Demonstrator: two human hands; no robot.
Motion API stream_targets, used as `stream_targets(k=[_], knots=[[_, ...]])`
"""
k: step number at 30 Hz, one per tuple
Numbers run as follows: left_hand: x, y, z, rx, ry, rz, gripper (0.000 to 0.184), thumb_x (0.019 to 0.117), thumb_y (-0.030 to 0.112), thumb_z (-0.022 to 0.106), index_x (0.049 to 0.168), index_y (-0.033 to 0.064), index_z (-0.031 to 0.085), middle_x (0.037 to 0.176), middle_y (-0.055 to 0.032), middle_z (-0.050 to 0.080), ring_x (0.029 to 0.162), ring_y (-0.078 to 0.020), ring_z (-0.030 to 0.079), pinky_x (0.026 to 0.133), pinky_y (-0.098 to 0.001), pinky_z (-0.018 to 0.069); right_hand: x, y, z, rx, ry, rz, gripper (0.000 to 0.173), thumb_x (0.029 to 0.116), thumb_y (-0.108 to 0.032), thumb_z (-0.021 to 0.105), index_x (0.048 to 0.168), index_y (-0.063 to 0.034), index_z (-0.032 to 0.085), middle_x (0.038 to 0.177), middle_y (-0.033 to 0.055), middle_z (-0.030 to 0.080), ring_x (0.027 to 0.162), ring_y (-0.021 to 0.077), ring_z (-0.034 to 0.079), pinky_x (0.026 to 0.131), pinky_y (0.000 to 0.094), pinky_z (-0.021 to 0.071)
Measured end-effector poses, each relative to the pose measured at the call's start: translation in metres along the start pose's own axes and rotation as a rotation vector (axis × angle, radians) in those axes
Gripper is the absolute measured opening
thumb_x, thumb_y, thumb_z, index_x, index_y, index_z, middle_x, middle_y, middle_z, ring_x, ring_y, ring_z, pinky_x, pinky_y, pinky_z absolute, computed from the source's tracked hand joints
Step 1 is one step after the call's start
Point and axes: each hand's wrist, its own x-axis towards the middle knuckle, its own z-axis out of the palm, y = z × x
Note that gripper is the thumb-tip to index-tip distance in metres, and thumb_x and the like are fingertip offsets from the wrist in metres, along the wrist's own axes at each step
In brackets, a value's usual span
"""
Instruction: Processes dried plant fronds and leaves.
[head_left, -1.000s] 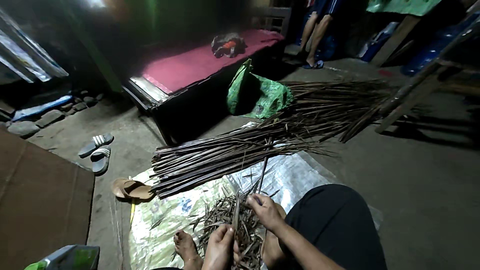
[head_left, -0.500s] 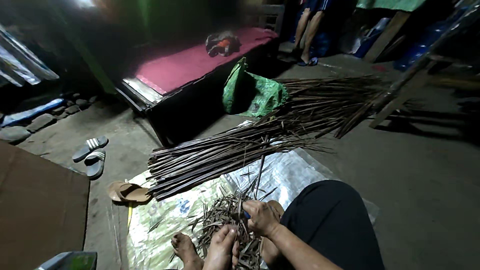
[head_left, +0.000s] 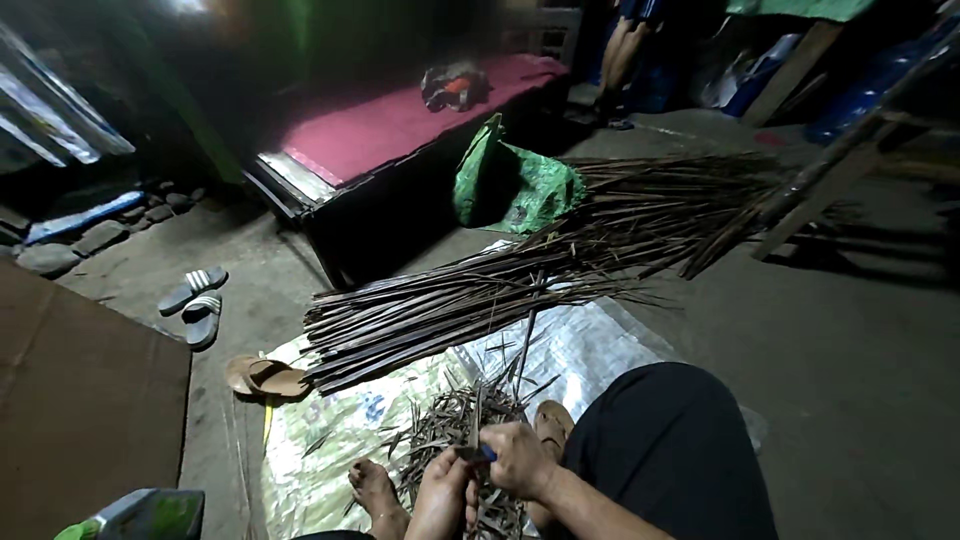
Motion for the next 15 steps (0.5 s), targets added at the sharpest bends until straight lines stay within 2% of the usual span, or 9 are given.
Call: stream_targets(k=[2, 4, 7, 9, 10, 13, 15], knots=[[0.001, -0.001, -0.002, -0.037, 0.003, 0.017, 0.025, 0.1096, 0.007, 0.035, 0.098, 0.0036, 0.057, 0.056, 0.0019, 0.052, 0.041, -0.0029, 0.047, 0.04, -0.0157, 0.0414, -0.002, -0.005, 0.008, -0.027, -0.005, -0.053, 0.014, 0.0853, -0.003, 0.065, 0.09, 0.0087, 0.069, 0.089, 0.0256, 0.071, 0.089, 0.0426, 0.071, 0.079, 0.0599, 0.0535], [-0.001, 0.0, -0.002, -0.042, -0.005, 0.021, 0.026, 0.1096, 0.007, 0.034, 0.098, 0.0045, 0.057, 0.055, 0.003, 0.051, 0.041, -0.0026, 0.048, 0.04, -0.0156, 0.0419, -0.001, 0.0, 0.011, -0.088, 0.064, -0.086, 0.012, 0.0823, -0.003, 0.066, 0.085, 0.0089, 0.067, 0.085, 0.0248, 0.071, 0.085, 0.0418, 0.072, 0.074, 0.0577, 0.0546], [-0.003, 0.001, 0.002, -0.016, -0.039, -0.003, 0.026, 0.1107, 0.008, 0.032, 0.095, 0.0063, 0.053, 0.056, 0.0043, 0.05, 0.041, -0.0013, 0.045, 0.04, -0.0148, 0.0404, 0.003, 0.01, 0.007, -0.132, 0.107, 0.013, 0.014, 0.0834, -0.002, 0.066, 0.089, 0.0098, 0.068, 0.09, 0.026, 0.071, 0.09, 0.043, 0.072, 0.078, 0.0584, 0.0541], [-0.006, 0.002, 0.005, 0.011, -0.077, -0.017, 0.026, 0.1112, 0.009, 0.032, 0.098, 0.006, 0.054, 0.057, 0.0048, 0.049, 0.042, -0.0008, 0.045, 0.04, -0.0145, 0.0402, 0.009, 0.022, 0.007, -0.121, 0.184, 0.068, 0.015, 0.0858, -0.004, 0.065, 0.092, 0.0086, 0.07, 0.092, 0.0255, 0.073, 0.09, 0.043, 0.072, 0.079, 0.0592, 0.0551], [-0.007, 0.001, 0.006, 0.018, -0.094, -0.018, 0.025, 0.1111, 0.01, 0.032, 0.099, 0.0062, 0.054, 0.057, 0.005, 0.049, 0.042, -0.0007, 0.045, 0.04, -0.0145, 0.04, 0.012, 0.026, 0.004, -0.109, 0.197, 0.105, 0.017, 0.0887, -0.005, 0.064, 0.098, 0.0079, 0.071, 0.095, 0.0255, 0.073, 0.093, 0.0429, 0.072, 0.081, 0.0594, 0.055], [-0.008, -0.002, 0.007, 0.01, -0.124, -0.023, 0.025, 0.1108, 0.009, 0.033, 0.099, 0.0059, 0.055, 0.056, 0.0041, 0.049, 0.041, -0.0016, 0.045, 0.04, -0.0152, 0.0398, 0.025, 0.03, -0.016, -0.073, 0.102, 0.352, 0.033, 0.0986, -0.007, 0.054, 0.128, -0.0017, 0.068, 0.117, 0.0229, 0.072, 0.113, 0.0402, 0.069, 0.097, 0.0583, 0.0509], [-0.009, -0.002, 0.007, 0.003, -0.131, -0.032, 0.025, 0.1107, 0.009, 0.033, 0.098, 0.0065, 0.055, 0.056, 0.0039, 0.05, 0.041, -0.0014, 0.045, 0.04, -0.0151, 0.0399, 0.033, 0.041, -0.024, 0.008, 0.12, 0.477, 0.033, 0.1021, -0.01, 0.052, 0.132, -0.0052, 0.066, 0.12, 0.0217, 0.071, 0.116, 0.0387, 0.067, 0.101, 0.0576, 0.0497]])
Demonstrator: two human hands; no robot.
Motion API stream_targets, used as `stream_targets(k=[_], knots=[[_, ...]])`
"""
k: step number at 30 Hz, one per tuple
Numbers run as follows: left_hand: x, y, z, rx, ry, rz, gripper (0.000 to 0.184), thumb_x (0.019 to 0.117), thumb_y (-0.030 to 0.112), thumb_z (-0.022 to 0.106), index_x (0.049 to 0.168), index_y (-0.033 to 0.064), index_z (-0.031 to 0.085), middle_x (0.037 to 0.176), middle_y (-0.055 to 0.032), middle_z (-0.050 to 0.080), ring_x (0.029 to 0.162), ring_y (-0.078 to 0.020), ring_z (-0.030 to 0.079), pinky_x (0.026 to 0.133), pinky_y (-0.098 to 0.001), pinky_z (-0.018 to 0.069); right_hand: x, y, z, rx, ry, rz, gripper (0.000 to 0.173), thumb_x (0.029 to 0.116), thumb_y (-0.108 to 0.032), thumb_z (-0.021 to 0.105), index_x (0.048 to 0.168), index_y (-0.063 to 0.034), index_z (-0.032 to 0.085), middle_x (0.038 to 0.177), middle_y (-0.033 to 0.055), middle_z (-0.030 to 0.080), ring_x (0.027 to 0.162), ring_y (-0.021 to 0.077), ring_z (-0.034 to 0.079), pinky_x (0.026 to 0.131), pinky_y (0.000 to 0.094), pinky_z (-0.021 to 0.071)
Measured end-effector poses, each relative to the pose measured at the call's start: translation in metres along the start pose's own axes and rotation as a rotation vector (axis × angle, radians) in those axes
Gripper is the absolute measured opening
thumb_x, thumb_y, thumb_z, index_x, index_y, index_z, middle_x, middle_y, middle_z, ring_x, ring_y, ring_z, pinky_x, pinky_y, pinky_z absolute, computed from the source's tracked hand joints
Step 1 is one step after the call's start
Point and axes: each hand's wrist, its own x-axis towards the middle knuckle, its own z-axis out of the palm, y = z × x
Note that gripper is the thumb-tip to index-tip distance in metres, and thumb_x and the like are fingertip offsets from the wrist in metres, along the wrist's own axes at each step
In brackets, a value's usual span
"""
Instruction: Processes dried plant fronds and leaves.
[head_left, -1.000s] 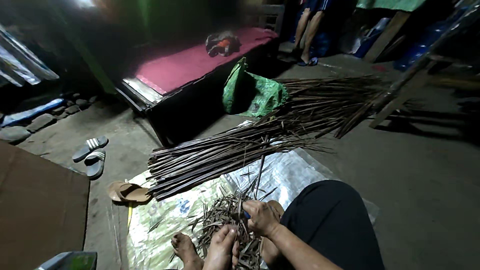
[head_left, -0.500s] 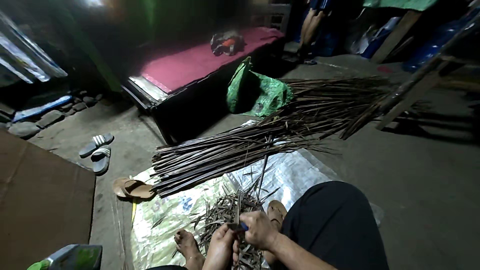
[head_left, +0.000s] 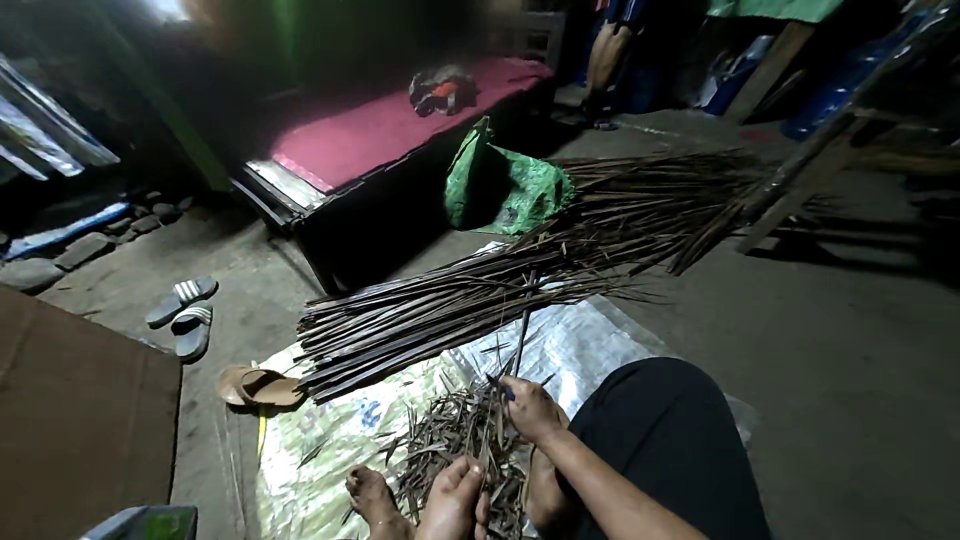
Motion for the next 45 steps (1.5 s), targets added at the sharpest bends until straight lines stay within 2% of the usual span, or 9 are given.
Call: stream_targets(k=[4, 7, 10, 15, 20, 26, 34, 38, 45], knots=[[0.002, 0.001, -0.002, 0.014, 0.029, 0.002, 0.026, 0.1114, 0.011, 0.034, 0.099, 0.0045, 0.056, 0.056, 0.0024, 0.051, 0.041, -0.0027, 0.047, 0.04, -0.0163, 0.0418, 0.005, 0.012, 0.0, 0.484, 0.153, 0.063, 0.025, 0.1042, -0.009, 0.05, 0.112, 0.0014, 0.071, 0.087, 0.0134, 0.067, 0.076, 0.0219, 0.062, 0.075, 0.0405, 0.051], [0.004, 0.002, -0.003, 0.037, 0.047, 0.013, 0.025, 0.1112, 0.011, 0.035, 0.099, 0.0037, 0.056, 0.057, 0.0012, 0.053, 0.042, -0.0039, 0.049, 0.042, -0.0173, 0.0448, -0.013, -0.002, 0.001, 0.885, -0.096, -0.024, 0.03, 0.1087, -0.02, 0.047, 0.107, 0.0021, 0.067, 0.058, -0.0059, 0.049, 0.047, 0.0026, 0.043, 0.048, 0.0208, 0.0403], [0.002, 0.003, -0.003, 0.074, 0.02, 0.028, 0.023, 0.1103, 0.01, 0.039, 0.1, 0.0026, 0.058, 0.06, -0.0016, 0.06, 0.045, -0.0067, 0.057, 0.045, -0.0202, 0.0505, -0.022, -0.016, -0.002, 0.885, -0.248, -0.075, 0.014, 0.1037, -0.013, 0.058, 0.099, -0.0014, 0.063, 0.066, -0.0045, 0.053, 0.051, 0.0022, 0.045, 0.051, 0.0196, 0.0406], [-0.001, 0.004, -0.01, 0.117, -0.021, 0.015, 0.018, 0.1083, 0.006, 0.043, 0.108, -0.0018, 0.059, 0.069, -0.0089, 0.07, 0.053, -0.0131, 0.067, 0.052, -0.0252, 0.0572, -0.005, -0.011, -0.007, 0.849, 0.108, -0.025, 0.019, 0.1048, -0.014, 0.058, 0.1, 0.0017, 0.066, 0.071, -0.0008, 0.056, 0.054, 0.0039, 0.046, 0.054, 0.0223, 0.0434], [0.008, 0.003, -0.011, 0.035, 0.128, 0.038, 0.022, 0.1107, 0.009, 0.038, 0.104, 0.0003, 0.057, 0.061, -0.0025, 0.06, 0.047, -0.008, 0.058, 0.046, -0.021, 0.0508, -0.029, -0.005, 0.003, 0.159, -0.134, -0.32, 0.027, 0.0998, -0.012, 0.055, 0.114, 0.0057, 0.069, 0.1, 0.0243, 0.071, 0.097, 0.0378, 0.069, 0.091, 0.0568, 0.0528], [0.006, 0.004, -0.011, -0.036, 0.114, 0.037, 0.022, 0.1101, 0.008, 0.037, 0.102, 0.0033, 0.058, 0.059, 0.0006, 0.055, 0.044, -0.0039, 0.051, 0.044, -0.0168, 0.0457, -0.046, -0.015, 0.033, -0.09, 0.106, -0.615, 0.009, 0.0779, 0.0, 0.068, 0.082, 0.0075, 0.068, 0.081, 0.0224, 0.07, 0.081, 0.0394, 0.073, 0.07, 0.0546, 0.056], [0.009, 0.004, -0.012, -0.038, 0.078, 0.02, 0.024, 0.1112, 0.01, 0.034, 0.097, 0.0062, 0.053, 0.058, 0.0029, 0.051, 0.043, -0.0023, 0.048, 0.043, -0.0153, 0.0435, -0.026, -0.005, 0.034, -0.187, 0.232, -0.616, 0.008, 0.0746, 0.0, 0.07, 0.079, 0.0058, 0.067, 0.079, 0.0202, 0.071, 0.077, 0.0369, 0.073, 0.064, 0.0532, 0.0562], [0.004, 0.005, -0.013, -0.049, 0.034, 0.008, 0.024, 0.1107, 0.009, 0.035, 0.099, 0.0057, 0.056, 0.057, 0.0035, 0.05, 0.042, -0.0017, 0.047, 0.042, -0.0148, 0.0427, -0.012, 0.001, 0.019, -0.099, 0.069, -0.35, 0.03, 0.0885, -0.002, 0.061, 0.116, 0.0008, 0.073, 0.107, 0.0223, 0.075, 0.102, 0.0408, 0.072, 0.088, 0.0602, 0.0541], [0.001, 0.007, -0.007, -0.028, 0.0, -0.022, 0.024, 0.1106, 0.01, 0.035, 0.101, 0.0051, 0.056, 0.058, 0.0026, 0.052, 0.042, -0.0021, 0.048, 0.041, -0.0153, 0.0432, -0.008, -0.007, -0.003, -0.15, 0.053, -0.097, 0.037, 0.0951, -0.006, 0.056, 0.13, -0.0056, 0.068, 0.118, 0.0202, 0.073, 0.112, 0.0387, 0.069, 0.095, 0.0582, 0.0517]])
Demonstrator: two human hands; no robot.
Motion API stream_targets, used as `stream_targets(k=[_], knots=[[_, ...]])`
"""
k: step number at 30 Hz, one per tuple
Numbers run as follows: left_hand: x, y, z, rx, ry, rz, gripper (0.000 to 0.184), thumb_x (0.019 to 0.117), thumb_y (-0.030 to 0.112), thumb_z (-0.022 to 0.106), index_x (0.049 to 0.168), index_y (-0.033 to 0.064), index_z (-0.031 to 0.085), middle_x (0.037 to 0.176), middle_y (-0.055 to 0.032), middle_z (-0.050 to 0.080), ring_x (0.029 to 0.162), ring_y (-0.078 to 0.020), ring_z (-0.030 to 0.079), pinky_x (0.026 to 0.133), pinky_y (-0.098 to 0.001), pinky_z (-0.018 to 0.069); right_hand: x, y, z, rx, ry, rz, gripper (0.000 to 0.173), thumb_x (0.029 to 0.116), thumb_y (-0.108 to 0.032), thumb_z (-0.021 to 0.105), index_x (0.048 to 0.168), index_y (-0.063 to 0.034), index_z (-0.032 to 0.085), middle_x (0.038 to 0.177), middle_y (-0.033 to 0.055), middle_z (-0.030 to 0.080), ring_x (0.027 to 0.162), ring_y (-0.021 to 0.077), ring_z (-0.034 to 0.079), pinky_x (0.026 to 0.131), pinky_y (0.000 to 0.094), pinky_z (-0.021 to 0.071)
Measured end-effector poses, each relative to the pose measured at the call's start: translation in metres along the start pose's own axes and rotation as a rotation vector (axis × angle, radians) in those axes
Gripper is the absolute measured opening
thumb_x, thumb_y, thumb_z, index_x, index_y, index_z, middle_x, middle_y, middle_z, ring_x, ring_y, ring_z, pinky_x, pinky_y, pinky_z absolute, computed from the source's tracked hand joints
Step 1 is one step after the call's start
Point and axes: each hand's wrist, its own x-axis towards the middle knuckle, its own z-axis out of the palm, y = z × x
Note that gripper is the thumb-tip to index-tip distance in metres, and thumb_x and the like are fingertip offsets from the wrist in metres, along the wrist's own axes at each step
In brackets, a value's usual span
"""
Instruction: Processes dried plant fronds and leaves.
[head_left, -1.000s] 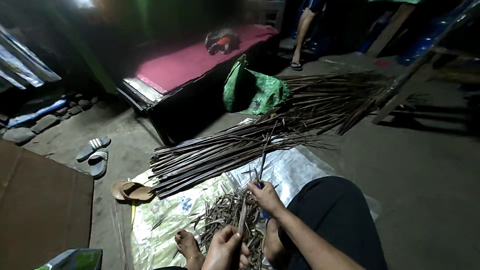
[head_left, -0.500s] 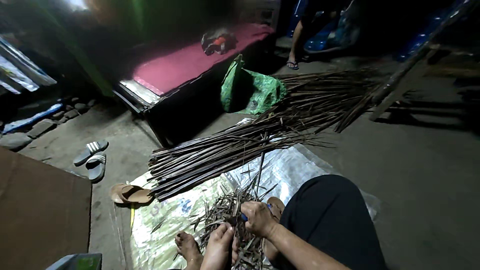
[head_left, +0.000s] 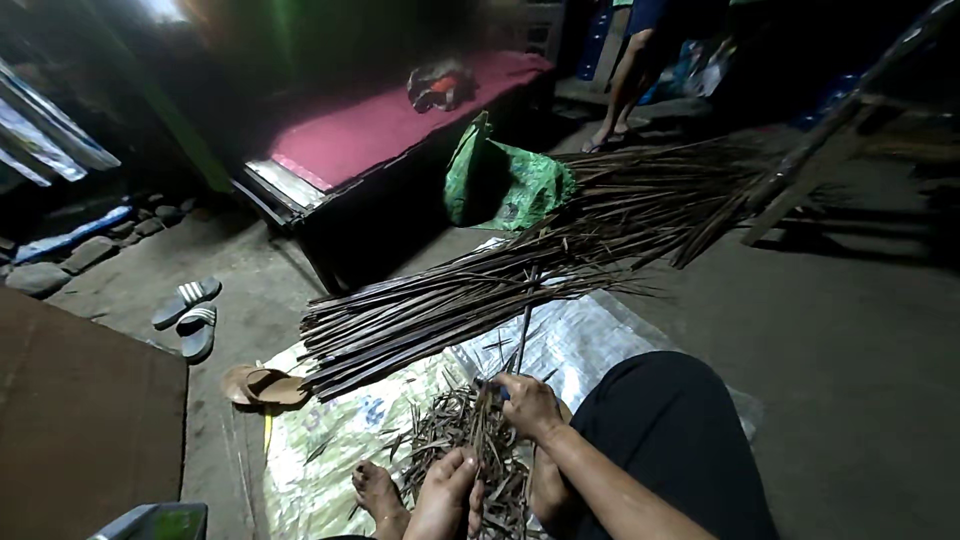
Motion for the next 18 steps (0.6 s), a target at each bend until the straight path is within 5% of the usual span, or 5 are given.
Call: stream_targets(k=[5, 8, 11, 16, 18], knots=[[-0.001, 0.0, 0.0, 0.004, 0.035, 0.009, 0.024, 0.111, 0.009, 0.035, 0.1, 0.0048, 0.056, 0.058, 0.0012, 0.054, 0.043, -0.0036, 0.051, 0.042, -0.0168, 0.0456, 0.005, 0.012, -0.007, 0.435, 0.063, 0.126, 0.03, 0.1066, -0.015, 0.048, 0.122, 0.0003, 0.069, 0.114, 0.0184, 0.071, 0.105, 0.0291, 0.068, 0.097, 0.0472, 0.051], [0.004, 0.0, 0.0, 0.05, 0.053, 0.026, 0.024, 0.111, 0.01, 0.036, 0.101, 0.0035, 0.056, 0.06, -0.0002, 0.057, 0.045, -0.0053, 0.054, 0.044, -0.0187, 0.0479, -0.011, -0.002, 0.002, 0.826, -0.127, 0.008, 0.033, 0.1082, -0.023, 0.049, 0.105, 0.0036, 0.068, 0.069, 0.0, 0.055, 0.056, 0.0063, 0.049, 0.057, 0.0258, 0.0459], [0.004, -0.001, -0.003, 0.079, 0.042, 0.037, 0.024, 0.1114, 0.011, 0.036, 0.103, 0.0009, 0.056, 0.063, -0.0042, 0.063, 0.049, -0.0095, 0.061, 0.048, -0.0222, 0.0537, -0.017, -0.014, 0.003, 0.836, -0.286, -0.091, 0.022, 0.1033, -0.017, 0.058, 0.095, 0.0025, 0.065, 0.069, -0.001, 0.051, 0.058, 0.0048, 0.046, 0.059, 0.0244, 0.043], [-0.002, 0.0, -0.008, 0.186, 0.013, 0.012, 0.021, 0.1103, 0.009, 0.039, 0.104, 0.0007, 0.057, 0.065, -0.0054, 0.066, 0.052, -0.0115, 0.065, 0.052, -0.0248, 0.0566, -0.003, -0.007, -0.001, 0.88, 0.048, 0.07, 0.024, 0.1063, -0.016, 0.054, 0.102, 0.0039, 0.067, 0.074, 0.0025, 0.055, 0.06, 0.0079, 0.048, 0.062, 0.0276, 0.0456], [0.001, -0.001, -0.007, 0.186, 0.083, 0.017, 0.022, 0.1108, 0.01, 0.038, 0.103, 0.0021, 0.057, 0.059, -0.0014, 0.059, 0.046, -0.0071, 0.057, 0.046, -0.021, 0.0504, -0.006, 0.001, 0.001, 0.725, 0.01, 0.027, 0.029, 0.1074, -0.019, 0.051, 0.108, 0.0039, 0.069, 0.084, 0.0108, 0.063, 0.073, 0.0171, 0.058, 0.074, 0.0363, 0.0508]])
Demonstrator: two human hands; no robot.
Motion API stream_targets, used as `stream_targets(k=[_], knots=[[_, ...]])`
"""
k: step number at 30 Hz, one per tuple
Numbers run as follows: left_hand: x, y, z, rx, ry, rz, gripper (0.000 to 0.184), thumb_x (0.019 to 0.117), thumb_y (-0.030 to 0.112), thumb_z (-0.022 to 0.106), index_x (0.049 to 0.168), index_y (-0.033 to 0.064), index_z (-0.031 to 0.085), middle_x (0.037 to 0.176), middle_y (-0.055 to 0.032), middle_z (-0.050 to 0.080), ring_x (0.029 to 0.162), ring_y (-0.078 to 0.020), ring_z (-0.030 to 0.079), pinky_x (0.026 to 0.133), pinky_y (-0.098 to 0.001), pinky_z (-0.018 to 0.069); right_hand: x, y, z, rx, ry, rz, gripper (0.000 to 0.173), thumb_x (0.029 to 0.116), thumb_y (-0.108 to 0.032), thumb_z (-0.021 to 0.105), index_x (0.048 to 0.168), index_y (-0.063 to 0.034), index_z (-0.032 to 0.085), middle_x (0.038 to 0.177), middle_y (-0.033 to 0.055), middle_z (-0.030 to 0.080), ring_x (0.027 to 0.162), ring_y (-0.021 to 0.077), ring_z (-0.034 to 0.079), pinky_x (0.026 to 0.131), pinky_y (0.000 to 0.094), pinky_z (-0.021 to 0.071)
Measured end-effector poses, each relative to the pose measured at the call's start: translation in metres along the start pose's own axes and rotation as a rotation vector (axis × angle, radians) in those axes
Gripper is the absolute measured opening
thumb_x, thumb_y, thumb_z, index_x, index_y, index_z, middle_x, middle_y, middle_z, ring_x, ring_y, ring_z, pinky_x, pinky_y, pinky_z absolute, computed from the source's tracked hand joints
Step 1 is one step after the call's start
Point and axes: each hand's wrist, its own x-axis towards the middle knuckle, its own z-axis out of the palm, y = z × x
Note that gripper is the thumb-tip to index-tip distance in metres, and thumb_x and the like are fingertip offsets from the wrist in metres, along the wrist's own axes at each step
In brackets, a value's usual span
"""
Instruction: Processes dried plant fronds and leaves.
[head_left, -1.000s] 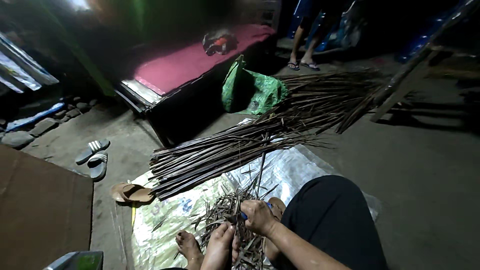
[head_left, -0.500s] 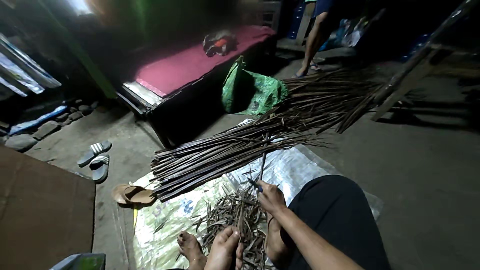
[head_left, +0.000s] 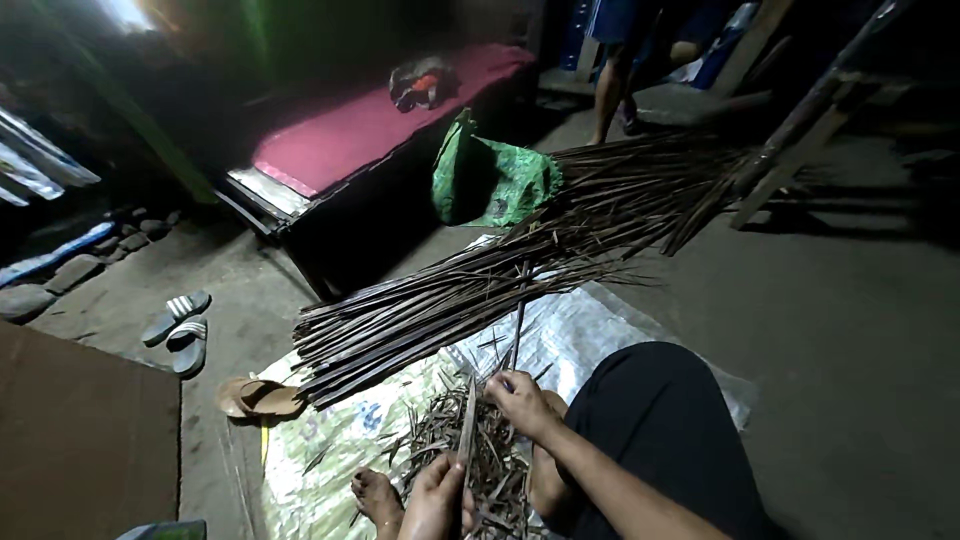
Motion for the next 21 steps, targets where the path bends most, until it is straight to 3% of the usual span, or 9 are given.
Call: stream_targets(k=[2, 3, 5, 8, 16, 19, 21], knots=[[0.004, -0.001, 0.0, -0.024, 0.045, 0.004, 0.023, 0.1114, 0.011, 0.036, 0.103, 0.0027, 0.056, 0.056, 0.0007, 0.054, 0.043, -0.0042, 0.051, 0.043, -0.0181, 0.0454, -0.01, -0.002, 0.002, -0.234, -0.192, -0.053, 0.03, 0.1052, -0.015, 0.052, 0.12, 0.0053, 0.069, 0.105, 0.0236, 0.071, 0.099, 0.0339, 0.068, 0.094, 0.0515, 0.0518], [0.006, -0.002, -0.001, -0.043, 0.057, 0.003, 0.024, 0.1116, 0.012, 0.036, 0.103, 0.0026, 0.056, 0.055, 0.0011, 0.052, 0.042, -0.0037, 0.048, 0.042, -0.0174, 0.0435, -0.016, -0.003, 0.008, -0.342, -0.273, -0.103, 0.027, 0.1006, -0.011, 0.055, 0.118, 0.0052, 0.068, 0.104, 0.0253, 0.07, 0.101, 0.0386, 0.068, 0.093, 0.0571, 0.0514], [0.008, -0.003, 0.001, -0.092, 0.071, -0.004, 0.025, 0.1117, 0.012, 0.036, 0.1, 0.0039, 0.056, 0.055, 0.0024, 0.049, 0.041, -0.0025, 0.045, 0.041, -0.0162, 0.0405, -0.028, -0.006, 0.022, -0.478, -0.333, -0.221, 0.02, 0.0899, -0.006, 0.061, 0.103, 0.0078, 0.068, 0.096, 0.027, 0.07, 0.096, 0.0438, 0.069, 0.084, 0.0621, 0.0508], [0.007, -0.004, 0.004, -0.141, 0.07, -0.005, 0.027, 0.1116, 0.011, 0.035, 0.093, 0.0071, 0.054, 0.054, 0.0052, 0.047, 0.04, -0.0001, 0.042, 0.04, -0.014, 0.0374, -0.034, -0.007, 0.031, -0.606, -0.285, -0.308, 0.017, 0.0879, -0.004, 0.063, 0.095, 0.0104, 0.068, 0.096, 0.0276, 0.071, 0.097, 0.044, 0.07, 0.084, 0.06, 0.0519], [0.009, -0.004, 0.005, -0.13, 0.043, 0.007, 0.026, 0.1121, 0.012, 0.032, 0.099, 0.0068, 0.054, 0.055, 0.0058, 0.045, 0.04, 0.0002, 0.04, 0.039, -0.0134, 0.0355, -0.019, 0.016, 0.034, -0.73, 0.022, -0.53, 0.009, 0.077, -0.001, 0.07, 0.081, 0.0066, 0.069, 0.08, 0.0217, 0.071, 0.08, 0.0387, 0.073, 0.067, 0.0534, 0.0561], [0.009, -0.002, 0.003, -0.126, 0.045, 0.011, 0.025, 0.1118, 0.012, 0.033, 0.099, 0.0061, 0.054, 0.056, 0.0053, 0.045, 0.04, 0.0, 0.039, 0.04, -0.0135, 0.036, -0.018, 0.014, 0.035, -0.727, -0.014, -0.497, 0.01, 0.0797, -0.003, 0.068, 0.082, 0.0074, 0.068, 0.082, 0.023, 0.071, 0.082, 0.0404, 0.073, 0.069, 0.0554, 0.0553], [0.008, -0.001, 0.004, -0.121, 0.03, 0.001, 0.024, 0.1118, 0.012, 0.034, 0.099, 0.0063, 0.054, 0.057, 0.0056, 0.045, 0.041, 0.0001, 0.04, 0.04, -0.0135, 0.0361, -0.015, 0.009, 0.03, -0.707, -0.057, -0.366, 0.015, 0.0858, -0.004, 0.064, 0.09, 0.0088, 0.07, 0.091, 0.0254, 0.072, 0.091, 0.0427, 0.072, 0.078, 0.0578, 0.0544]])
